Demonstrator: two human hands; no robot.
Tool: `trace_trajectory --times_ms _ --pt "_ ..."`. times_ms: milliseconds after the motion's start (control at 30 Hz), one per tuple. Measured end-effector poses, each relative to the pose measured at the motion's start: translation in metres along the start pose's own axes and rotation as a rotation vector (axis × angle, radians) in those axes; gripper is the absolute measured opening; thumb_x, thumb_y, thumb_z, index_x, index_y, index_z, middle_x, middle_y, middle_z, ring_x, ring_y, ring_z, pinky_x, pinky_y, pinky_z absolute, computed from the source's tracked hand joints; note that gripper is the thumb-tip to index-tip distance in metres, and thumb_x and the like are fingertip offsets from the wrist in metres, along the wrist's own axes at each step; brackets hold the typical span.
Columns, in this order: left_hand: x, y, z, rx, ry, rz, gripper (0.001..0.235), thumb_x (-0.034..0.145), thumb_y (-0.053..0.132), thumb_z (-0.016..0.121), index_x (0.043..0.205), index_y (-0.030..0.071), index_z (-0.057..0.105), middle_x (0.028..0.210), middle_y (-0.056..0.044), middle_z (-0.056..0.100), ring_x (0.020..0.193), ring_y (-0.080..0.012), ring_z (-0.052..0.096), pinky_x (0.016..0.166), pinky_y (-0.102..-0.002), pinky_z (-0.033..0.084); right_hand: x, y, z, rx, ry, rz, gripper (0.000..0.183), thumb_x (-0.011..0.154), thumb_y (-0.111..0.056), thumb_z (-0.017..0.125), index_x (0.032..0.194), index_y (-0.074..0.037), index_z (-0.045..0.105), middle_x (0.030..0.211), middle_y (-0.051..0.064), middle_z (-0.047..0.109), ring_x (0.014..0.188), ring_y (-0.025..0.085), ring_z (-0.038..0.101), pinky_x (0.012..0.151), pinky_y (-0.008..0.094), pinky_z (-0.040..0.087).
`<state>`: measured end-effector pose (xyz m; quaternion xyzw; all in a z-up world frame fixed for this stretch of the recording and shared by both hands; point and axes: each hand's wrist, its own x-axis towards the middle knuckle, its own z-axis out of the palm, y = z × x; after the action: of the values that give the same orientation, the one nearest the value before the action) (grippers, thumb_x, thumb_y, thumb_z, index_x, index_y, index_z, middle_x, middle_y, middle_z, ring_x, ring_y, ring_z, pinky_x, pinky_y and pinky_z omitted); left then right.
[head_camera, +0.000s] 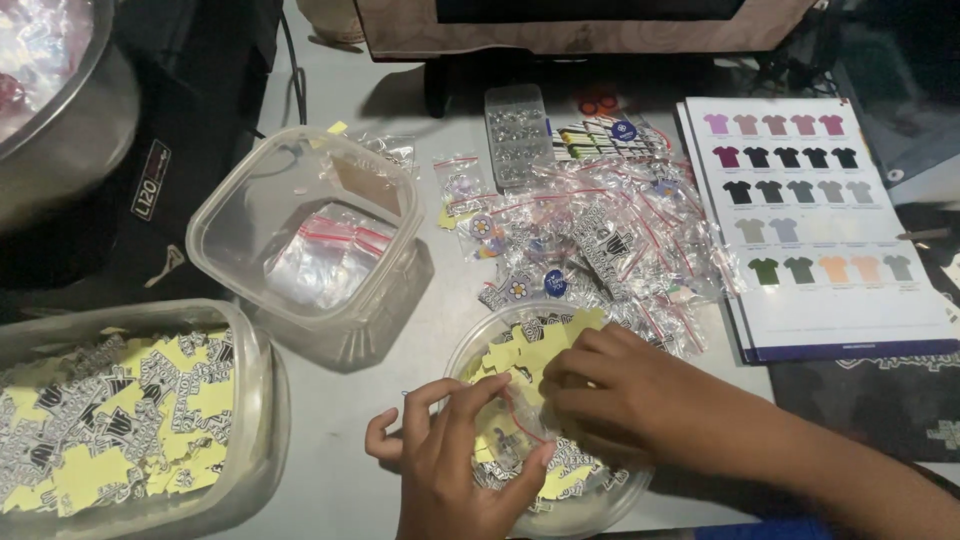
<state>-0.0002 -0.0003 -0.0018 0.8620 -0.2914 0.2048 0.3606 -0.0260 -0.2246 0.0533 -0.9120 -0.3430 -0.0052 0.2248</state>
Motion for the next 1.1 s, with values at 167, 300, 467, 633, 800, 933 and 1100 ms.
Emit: trace_trajectory --times_ms 167,300,467,633,800,933,1100 --pt "0.002 0.000 0.001 0.021 0.025 0.014 0.051 0.072 0.056 0.074 0.111 0.022 0.068 0.093 0.016 0.075 0.099 -0.0107 0.062 0.089 -0.045 0.021 0.001 0.001 -0.004 0.001 -0.172 -0.012 0.038 0.097 -0.048 0.067 0.109 -0.011 0.065 0.116 0.009 0.058 0.099 0.030 0.049 0.082 0.044 0.036" --pt "0.002 0.000 0.003 0.038 0.053 0.037 0.052 0.075 0.058 0.072 0.111 0.021 0.069 0.087 0.014 0.074 0.095 -0.0103 0.063 0.091 -0.045 0.021 0.002 -0.003 0.002 -0.064 -0.130 0.011 0.028 0.092 -0.035 0.072 0.107 -0.013 0.064 0.115 0.008 0.060 0.099 0.030 0.050 0.081 0.044 0.037" --pt "0.001 -0.001 0.004 0.051 0.077 0.045 0.051 0.074 0.058 0.071 0.109 0.021 0.069 0.089 0.016 0.072 0.094 -0.0104 0.064 0.092 -0.044 0.020 0.006 -0.005 -0.003 -0.026 -0.093 -0.003 0.019 0.098 -0.030 0.064 0.102 -0.011 0.062 0.107 0.009 0.059 0.090 0.028 0.050 0.080 0.043 0.037" --pt "0.001 -0.001 0.005 0.070 0.078 0.046 0.051 0.074 0.058 0.072 0.109 0.022 0.069 0.095 0.018 0.072 0.095 -0.0096 0.063 0.092 -0.045 0.021 0.002 -0.003 -0.002 0.014 -0.125 -0.031 0.008 0.095 -0.020 0.070 0.094 -0.014 0.065 0.106 0.007 0.058 0.089 0.029 0.048 0.076 0.042 0.036" --pt "0.002 0.001 0.004 0.056 0.084 0.054 0.050 0.077 0.058 0.069 0.108 0.020 0.069 0.096 0.015 0.073 0.094 -0.0106 0.064 0.090 -0.044 0.020 0.010 -0.010 -0.015 0.047 -0.202 -0.073 0.020 0.101 -0.028 0.058 0.098 -0.019 0.076 0.108 0.004 0.058 0.095 0.028 0.047 0.077 0.043 0.033" --pt "0.002 0.000 0.003 0.051 0.066 0.048 0.050 0.078 0.059 0.067 0.111 0.021 0.069 0.094 0.016 0.073 0.095 -0.0104 0.064 0.089 -0.044 0.020 0.009 -0.010 -0.013 0.040 -0.253 -0.054 0.015 0.099 -0.026 0.065 0.092 -0.020 0.076 0.094 0.001 0.052 0.091 0.026 0.046 0.074 0.041 0.031" --pt "0.003 0.002 0.001 0.029 0.056 0.028 0.049 0.076 0.056 0.068 0.110 0.020 0.068 0.090 0.014 0.075 0.097 -0.0101 0.062 0.089 -0.045 0.020 0.008 -0.009 -0.005 -0.034 -0.185 -0.016 0.031 0.099 -0.033 0.062 0.075 -0.016 0.069 0.094 0.006 0.055 0.087 0.029 0.049 0.076 0.044 0.036"
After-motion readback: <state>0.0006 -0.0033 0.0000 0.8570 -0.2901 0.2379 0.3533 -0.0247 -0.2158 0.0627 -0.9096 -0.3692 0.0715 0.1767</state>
